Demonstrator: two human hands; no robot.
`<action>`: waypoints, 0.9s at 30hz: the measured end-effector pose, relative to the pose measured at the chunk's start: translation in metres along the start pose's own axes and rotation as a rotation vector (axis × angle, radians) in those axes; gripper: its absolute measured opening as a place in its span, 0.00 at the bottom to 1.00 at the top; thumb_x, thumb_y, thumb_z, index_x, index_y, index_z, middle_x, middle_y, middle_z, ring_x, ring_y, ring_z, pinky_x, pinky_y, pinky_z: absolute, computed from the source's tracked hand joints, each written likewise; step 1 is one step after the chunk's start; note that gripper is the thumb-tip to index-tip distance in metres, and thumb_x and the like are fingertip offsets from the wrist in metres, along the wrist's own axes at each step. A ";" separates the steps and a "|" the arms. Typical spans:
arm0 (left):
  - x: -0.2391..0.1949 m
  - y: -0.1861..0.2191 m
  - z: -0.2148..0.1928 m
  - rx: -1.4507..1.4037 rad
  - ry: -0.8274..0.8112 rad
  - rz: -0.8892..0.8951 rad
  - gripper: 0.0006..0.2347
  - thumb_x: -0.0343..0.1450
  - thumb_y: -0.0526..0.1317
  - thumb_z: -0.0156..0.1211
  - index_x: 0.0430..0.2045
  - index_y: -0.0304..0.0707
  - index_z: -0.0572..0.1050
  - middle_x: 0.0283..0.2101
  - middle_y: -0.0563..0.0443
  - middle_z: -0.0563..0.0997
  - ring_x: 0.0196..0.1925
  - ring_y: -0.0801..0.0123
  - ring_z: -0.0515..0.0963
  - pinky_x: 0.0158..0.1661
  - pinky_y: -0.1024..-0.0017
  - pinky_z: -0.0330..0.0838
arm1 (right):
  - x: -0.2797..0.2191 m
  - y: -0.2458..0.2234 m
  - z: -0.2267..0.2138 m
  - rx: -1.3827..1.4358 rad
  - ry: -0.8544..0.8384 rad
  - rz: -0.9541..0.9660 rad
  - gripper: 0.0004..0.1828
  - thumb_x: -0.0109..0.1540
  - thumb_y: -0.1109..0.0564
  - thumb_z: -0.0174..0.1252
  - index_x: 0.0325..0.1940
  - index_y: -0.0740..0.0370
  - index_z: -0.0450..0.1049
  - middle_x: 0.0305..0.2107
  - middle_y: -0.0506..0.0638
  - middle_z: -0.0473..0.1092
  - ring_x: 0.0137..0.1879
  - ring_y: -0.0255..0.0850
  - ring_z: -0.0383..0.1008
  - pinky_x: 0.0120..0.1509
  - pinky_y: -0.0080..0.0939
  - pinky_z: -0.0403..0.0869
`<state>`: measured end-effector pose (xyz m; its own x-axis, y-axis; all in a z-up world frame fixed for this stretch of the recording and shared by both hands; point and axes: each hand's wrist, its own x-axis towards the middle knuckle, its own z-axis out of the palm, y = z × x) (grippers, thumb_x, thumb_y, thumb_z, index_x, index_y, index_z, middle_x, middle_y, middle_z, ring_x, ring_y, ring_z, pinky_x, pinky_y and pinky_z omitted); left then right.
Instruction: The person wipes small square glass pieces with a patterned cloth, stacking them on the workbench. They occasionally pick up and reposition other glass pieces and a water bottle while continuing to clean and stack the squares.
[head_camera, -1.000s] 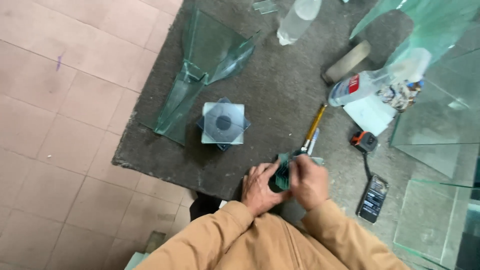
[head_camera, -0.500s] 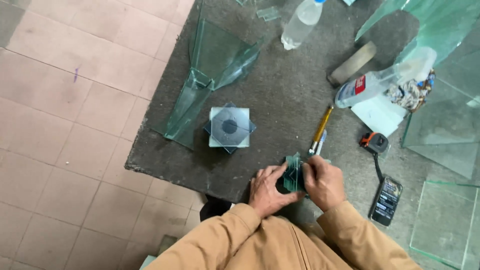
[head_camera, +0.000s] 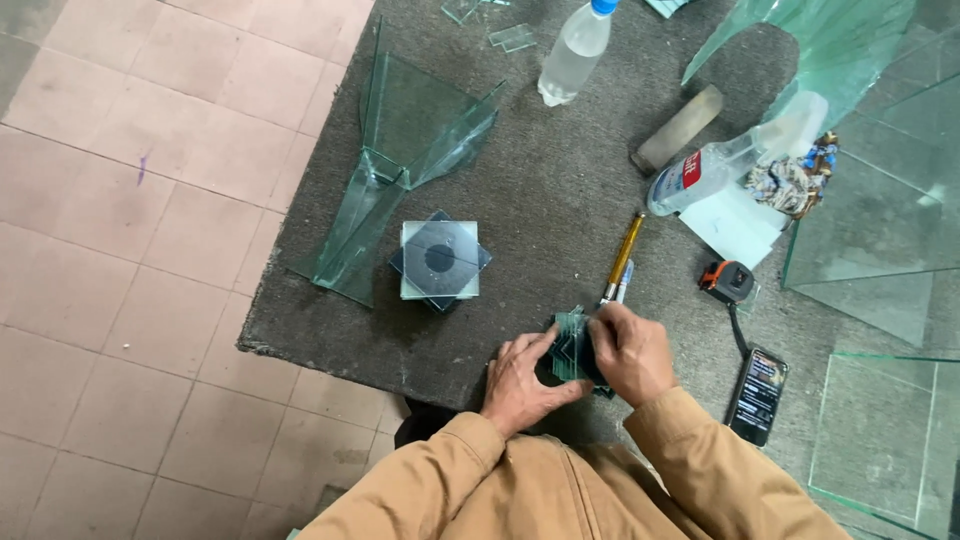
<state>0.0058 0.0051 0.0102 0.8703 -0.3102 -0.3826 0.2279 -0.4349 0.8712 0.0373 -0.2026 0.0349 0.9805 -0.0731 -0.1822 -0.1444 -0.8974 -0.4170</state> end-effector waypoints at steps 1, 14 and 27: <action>-0.001 0.001 0.002 -0.021 0.032 0.027 0.46 0.59 0.69 0.73 0.74 0.53 0.73 0.63 0.40 0.81 0.68 0.39 0.78 0.64 0.42 0.71 | 0.000 -0.001 -0.003 -0.022 0.022 0.026 0.07 0.66 0.47 0.64 0.38 0.49 0.80 0.25 0.60 0.80 0.41 0.66 0.84 0.44 0.68 0.78; 0.002 0.001 -0.005 -0.034 -0.032 -0.057 0.49 0.56 0.73 0.73 0.75 0.58 0.72 0.67 0.44 0.80 0.71 0.40 0.77 0.67 0.41 0.69 | 0.011 -0.002 -0.005 -0.080 -0.031 -0.125 0.08 0.66 0.47 0.62 0.38 0.51 0.76 0.27 0.60 0.79 0.42 0.65 0.84 0.45 0.69 0.79; 0.017 -0.065 0.073 0.125 0.133 0.085 0.44 0.59 0.70 0.71 0.74 0.57 0.73 0.63 0.45 0.79 0.65 0.45 0.76 0.62 0.50 0.70 | 0.006 0.051 0.015 -0.059 -0.042 -0.264 0.06 0.70 0.47 0.54 0.42 0.47 0.70 0.31 0.58 0.79 0.35 0.66 0.79 0.38 0.66 0.74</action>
